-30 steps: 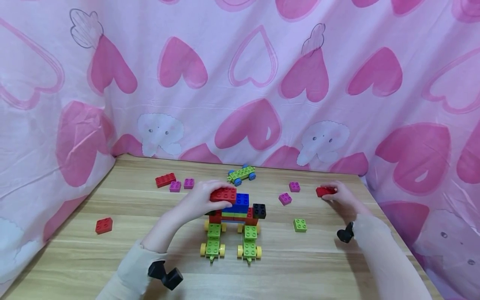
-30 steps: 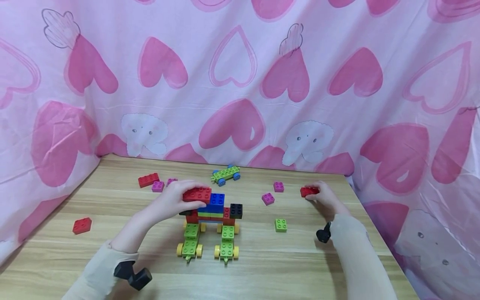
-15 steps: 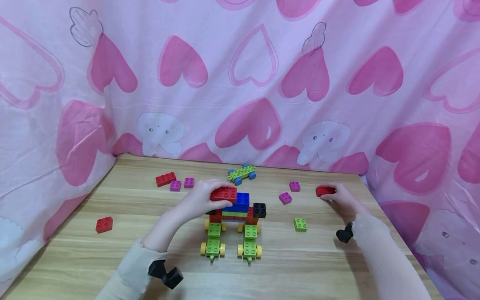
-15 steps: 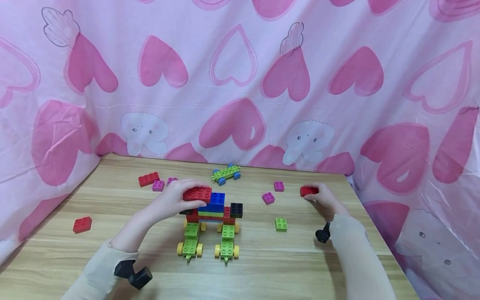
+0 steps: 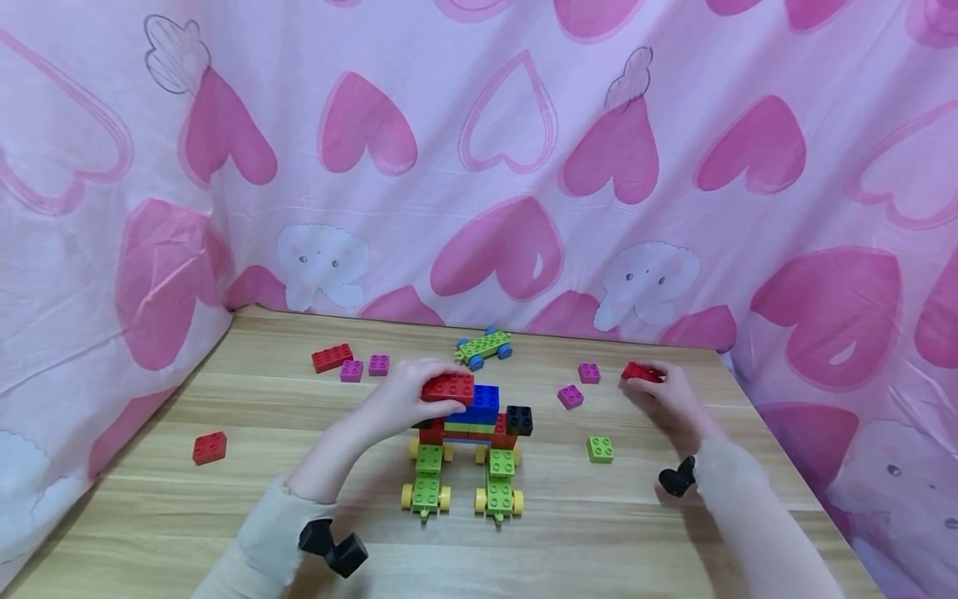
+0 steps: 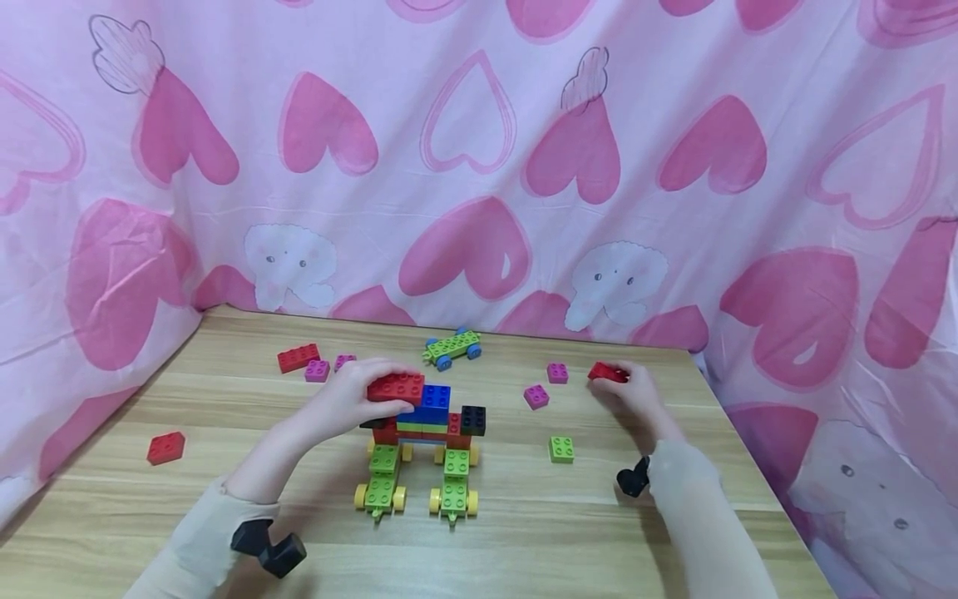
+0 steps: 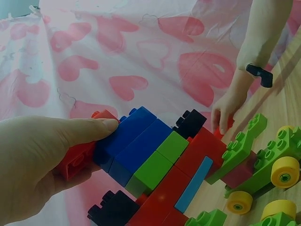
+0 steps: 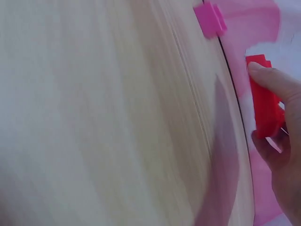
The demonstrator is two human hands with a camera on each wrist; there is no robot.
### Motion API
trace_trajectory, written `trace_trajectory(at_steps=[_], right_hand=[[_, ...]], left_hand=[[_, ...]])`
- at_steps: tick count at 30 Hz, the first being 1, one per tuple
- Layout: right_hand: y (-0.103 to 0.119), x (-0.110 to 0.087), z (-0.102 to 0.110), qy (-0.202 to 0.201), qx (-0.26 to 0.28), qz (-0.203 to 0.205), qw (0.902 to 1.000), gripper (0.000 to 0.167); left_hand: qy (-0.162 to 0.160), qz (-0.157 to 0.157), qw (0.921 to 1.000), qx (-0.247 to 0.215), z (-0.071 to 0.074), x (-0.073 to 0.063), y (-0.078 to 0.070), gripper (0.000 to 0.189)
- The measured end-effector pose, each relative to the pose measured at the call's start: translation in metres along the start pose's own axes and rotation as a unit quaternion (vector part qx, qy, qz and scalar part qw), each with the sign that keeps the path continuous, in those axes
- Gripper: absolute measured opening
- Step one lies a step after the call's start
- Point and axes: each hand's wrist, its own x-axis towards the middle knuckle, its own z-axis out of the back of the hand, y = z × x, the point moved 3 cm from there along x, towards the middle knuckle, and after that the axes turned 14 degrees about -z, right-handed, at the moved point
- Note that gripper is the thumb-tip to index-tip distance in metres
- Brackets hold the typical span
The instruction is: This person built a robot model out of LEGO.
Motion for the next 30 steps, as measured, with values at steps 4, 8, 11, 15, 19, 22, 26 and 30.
trace_trajectory(at_steps=[4, 8, 11, 15, 19, 22, 26, 30], right_hand=[[0.012, -0.009, -0.013, -0.025, 0.056, -0.016, 0.998, 0.066], [0.032, -0.013, -0.022, -0.067, -0.007, 0.036, 0.9971, 0.061], [0.049, -0.017, -0.027, -0.08, -0.043, 0.072, 0.9932, 0.056], [0.073, -0.025, -0.036, -0.073, -0.043, 0.096, 0.9918, 0.05], [0.097, -0.037, -0.045, -0.066, -0.043, 0.114, 0.9904, 0.047], [0.114, -0.048, -0.052, -0.054, -0.038, 0.123, 0.9902, 0.045], [0.137, -0.063, -0.062, -0.031, -0.028, 0.136, 0.9897, 0.044], [0.158, -0.08, -0.072, -0.018, -0.019, 0.176, 0.984, 0.043]], left_hand=[[-0.003, 0.001, 1.0, -0.003, 0.0, 0.0, 0.001, 0.039], [-0.006, -0.003, 1.0, -0.004, 0.0, 0.0, 0.0, 0.039], [-0.007, -0.004, 1.0, -0.006, 0.001, 0.001, -0.001, 0.039], [-0.007, -0.003, 1.0, -0.007, 0.0, 0.001, 0.0, 0.039], [-0.008, -0.002, 0.9999, -0.006, 0.0, 0.0, 0.001, 0.039], [-0.008, -0.001, 0.9999, -0.009, 0.0, 0.0, 0.001, 0.039], [-0.007, 0.002, 0.9999, -0.01, 0.0, 0.0, 0.001, 0.039], [-0.005, 0.003, 0.9999, -0.009, 0.0, 0.001, 0.001, 0.039]])
